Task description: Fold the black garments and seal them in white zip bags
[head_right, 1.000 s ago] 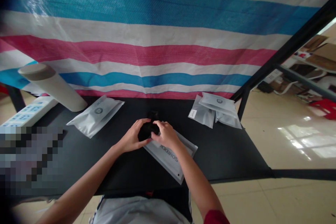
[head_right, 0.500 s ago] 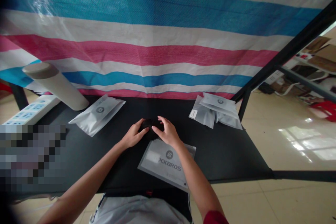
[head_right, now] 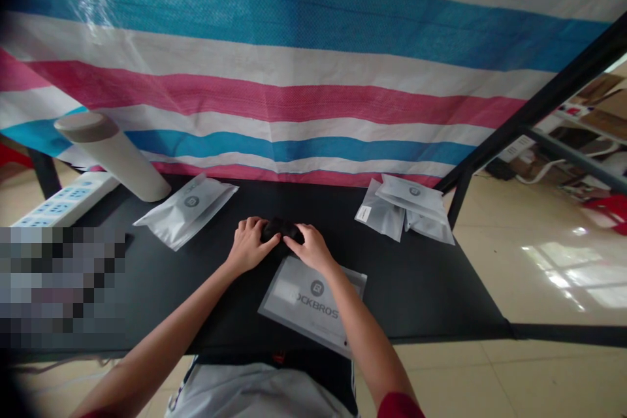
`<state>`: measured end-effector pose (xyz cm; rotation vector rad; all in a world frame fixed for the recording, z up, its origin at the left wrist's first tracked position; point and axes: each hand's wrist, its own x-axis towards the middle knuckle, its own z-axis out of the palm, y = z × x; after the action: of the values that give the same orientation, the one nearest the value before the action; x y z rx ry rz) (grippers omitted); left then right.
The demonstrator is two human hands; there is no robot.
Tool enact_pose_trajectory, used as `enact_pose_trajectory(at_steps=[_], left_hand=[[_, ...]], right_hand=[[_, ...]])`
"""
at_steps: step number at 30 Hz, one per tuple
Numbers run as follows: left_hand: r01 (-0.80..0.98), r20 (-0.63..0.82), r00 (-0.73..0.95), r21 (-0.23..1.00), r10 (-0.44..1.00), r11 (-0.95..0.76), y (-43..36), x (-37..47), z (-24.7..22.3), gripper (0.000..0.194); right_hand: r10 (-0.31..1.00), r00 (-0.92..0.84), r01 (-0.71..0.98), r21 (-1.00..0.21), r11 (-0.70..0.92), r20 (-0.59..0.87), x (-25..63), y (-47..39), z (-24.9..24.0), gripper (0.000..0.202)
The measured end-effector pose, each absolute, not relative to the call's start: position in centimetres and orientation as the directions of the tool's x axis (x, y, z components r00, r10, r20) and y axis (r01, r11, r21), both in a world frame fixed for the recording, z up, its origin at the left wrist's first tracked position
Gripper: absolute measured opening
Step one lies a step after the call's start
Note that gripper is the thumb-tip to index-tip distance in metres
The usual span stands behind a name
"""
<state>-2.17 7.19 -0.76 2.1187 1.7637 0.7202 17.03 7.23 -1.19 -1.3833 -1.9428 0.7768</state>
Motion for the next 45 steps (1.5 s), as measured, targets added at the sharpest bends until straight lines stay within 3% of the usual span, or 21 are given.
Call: enact_pose_trajectory(at_steps=[4, 7, 10, 12, 14, 17, 19, 22, 25, 28, 30, 33, 36, 39, 42, 45], left_hand=[[0.759, 0.116, 0.255, 0.592, 0.96, -0.273, 7.6, -2.9, -0.2, 0.04], [0.566, 0.1, 0.373, 0.763, 0.923, -0.311, 7.5, -3.0, 0.6, 0.031], [0.393, 0.223, 0.467, 0.814, 0.856, -0.427, 7.0, -2.7, 1.4, 0.033], [0.367, 0.324, 0.478, 0.771, 0.816, -0.521, 6.5, -2.3, 1.9, 0.036], [0.426, 0.402, 0.402, 0.714, 0.823, -0.556, 5.9, -1.8, 2.3, 0.042], [0.561, 0.448, 0.309, 0.627, 0.839, -0.541, 5.0, -1.3, 2.7, 0.045], [0.6, 0.374, 0.443, 0.551, 0.815, -0.58, 4.4, -1.1, 2.6, 0.054], [0.615, 0.186, 0.651, 0.438, 0.736, -0.655, 4.1, -1.3, 2.1, 0.083], [0.706, 0.117, 0.618, 0.353, 0.777, -0.614, 5.0, -2.3, 1.6, 0.09], [0.877, 0.235, 0.352, 0.254, 0.906, -0.407, 6.3, -3.5, 1.5, 0.063], [0.914, 0.335, 0.221, 0.257, 0.916, -0.314, 6.7, -3.8, 1.6, 0.045], [0.854, 0.338, 0.258, 0.358, 0.905, -0.377, 6.4, -3.3, 1.7, 0.029], [0.77, 0.261, 0.394, 0.43, 0.881, -0.471, 5.2, -1.9, 1.8, 0.033], [0.723, 0.223, 0.51, 0.413, 0.831, -0.554, 4.3, -0.9, 1.9, 0.047], [0.753, 0.223, 0.5, 0.366, 0.837, -0.547, 4.1, -0.8, 1.4, 0.056], [0.775, 0.258, 0.479, 0.325, 0.839, -0.542, 4.6, -1.5, 0.3, 0.059]], right_hand=[[0.947, -0.265, 0.51, -0.807, 0.297, 0.181, 17.3, 7.1, -1.0, 0.034], [0.947, -0.268, 0.452, -0.846, 0.284, 0.175, 17.7, 6.8, -0.7, 0.062], [0.938, -0.331, 0.372, -0.899, 0.231, 0.104, 18.2, 6.5, -0.5, 0.085], [0.922, -0.384, 0.316, -0.933, 0.172, 0.04, 18.6, 6.5, -0.5, 0.081], [0.92, -0.391, 0.271, -0.956, 0.112, -0.003, 18.9, 6.8, -0.7, 0.064], [0.974, -0.225, 0.177, -0.983, 0.049, 0.007, 19.6, 7.6, -1.0, 0.047], [0.999, -0.034, 0.097, -0.995, 0.035, 0.032, 20.2, 8.3, -1.1, 0.047], [0.982, 0.187, -0.014, -1.0, 0.015, 0.013, 21.4, 9.1, -1.0, 0.048], [0.968, 0.244, -0.095, -0.995, -0.031, -0.053, 22.7, 9.2, -0.6, 0.048], [0.983, 0.143, -0.058, -0.993, -0.104, -0.112, 23.7, 8.8, -0.1, 0.042], [0.989, 0.017, 0.015, -0.989, -0.146, -0.146, 23.9, 8.4, 0.3, 0.04], [0.985, -0.07, 0.045, -0.986, -0.158, -0.16, 23.9, 8.1, 0.7, 0.038], [0.976, -0.101, -0.052, -0.979, -0.199, -0.193, 23.5, 7.7, 1.1, 0.035], [0.938, -0.221, -0.176, -0.935, -0.308, -0.267, 22.8, 7.3, 1.3, 0.034], [0.902, -0.33, -0.263, -0.891, -0.371, -0.278, 22.3, 7.0, 1.2, 0.033], [0.911, -0.321, -0.308, -0.881, -0.36, -0.26, 22.4, 7.0, 0.6, 0.033]])
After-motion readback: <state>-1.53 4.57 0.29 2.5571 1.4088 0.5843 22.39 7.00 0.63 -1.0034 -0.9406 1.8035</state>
